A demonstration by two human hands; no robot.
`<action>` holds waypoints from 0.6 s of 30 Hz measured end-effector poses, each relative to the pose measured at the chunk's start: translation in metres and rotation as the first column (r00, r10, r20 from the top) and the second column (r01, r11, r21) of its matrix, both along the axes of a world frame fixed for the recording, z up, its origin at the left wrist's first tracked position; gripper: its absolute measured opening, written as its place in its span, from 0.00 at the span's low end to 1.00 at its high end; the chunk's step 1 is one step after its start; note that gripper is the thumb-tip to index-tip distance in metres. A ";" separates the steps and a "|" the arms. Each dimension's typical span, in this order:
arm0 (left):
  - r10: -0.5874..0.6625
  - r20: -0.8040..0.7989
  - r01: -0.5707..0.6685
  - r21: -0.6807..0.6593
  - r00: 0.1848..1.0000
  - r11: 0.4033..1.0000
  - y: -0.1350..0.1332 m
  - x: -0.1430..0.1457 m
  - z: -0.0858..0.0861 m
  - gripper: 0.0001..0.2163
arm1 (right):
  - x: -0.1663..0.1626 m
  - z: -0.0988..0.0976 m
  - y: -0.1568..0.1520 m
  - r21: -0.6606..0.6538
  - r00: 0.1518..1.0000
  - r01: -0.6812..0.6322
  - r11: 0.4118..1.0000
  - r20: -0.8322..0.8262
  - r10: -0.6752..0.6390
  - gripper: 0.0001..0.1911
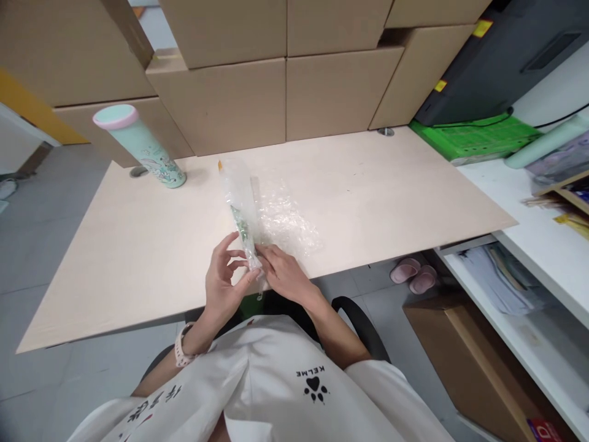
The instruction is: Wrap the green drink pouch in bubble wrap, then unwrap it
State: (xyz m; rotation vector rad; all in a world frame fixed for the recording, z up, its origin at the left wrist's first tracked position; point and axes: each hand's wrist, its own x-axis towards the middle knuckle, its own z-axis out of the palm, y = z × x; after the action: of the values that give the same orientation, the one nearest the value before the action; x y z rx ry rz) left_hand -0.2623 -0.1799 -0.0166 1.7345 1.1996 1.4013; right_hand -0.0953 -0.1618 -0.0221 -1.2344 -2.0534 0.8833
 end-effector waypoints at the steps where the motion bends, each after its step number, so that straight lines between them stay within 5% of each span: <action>1: 0.004 -0.067 -0.001 0.056 0.998 0.998 0.001 0.000 -0.001 0.31 | -0.001 0.001 0.000 0.015 0.999 -0.015 1.000 0.041 0.014 0.20; 5: 0.098 -0.239 -0.046 0.217 0.966 0.975 0.007 0.004 -0.005 0.23 | 0.005 0.004 0.004 0.166 0.960 0.069 0.984 0.258 -0.111 0.15; 8: 0.135 -0.266 -0.067 0.251 0.954 0.966 0.013 0.013 -0.006 0.21 | 0.013 0.000 0.005 0.146 0.951 0.171 0.974 0.234 -0.202 0.10; 14: 0.051 -0.378 0.029 0.202 0.924 0.979 0.030 0.047 -0.013 0.17 | 0.029 -0.014 -0.015 0.129 0.977 0.097 0.987 0.179 -0.119 0.13; 18: 0.010 -0.616 0.119 0.168 0.788 0.979 0.033 0.062 -0.015 0.11 | 0.038 -0.005 -0.035 0.101 0.993 -0.019 0.995 0.115 0.007 0.11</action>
State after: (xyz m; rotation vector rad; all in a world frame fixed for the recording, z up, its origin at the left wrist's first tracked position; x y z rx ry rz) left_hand -0.2001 -0.1471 -0.0318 2.4697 1.3434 0.9555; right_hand -0.0574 -0.1971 -0.0274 -1.2430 -2.1702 0.7184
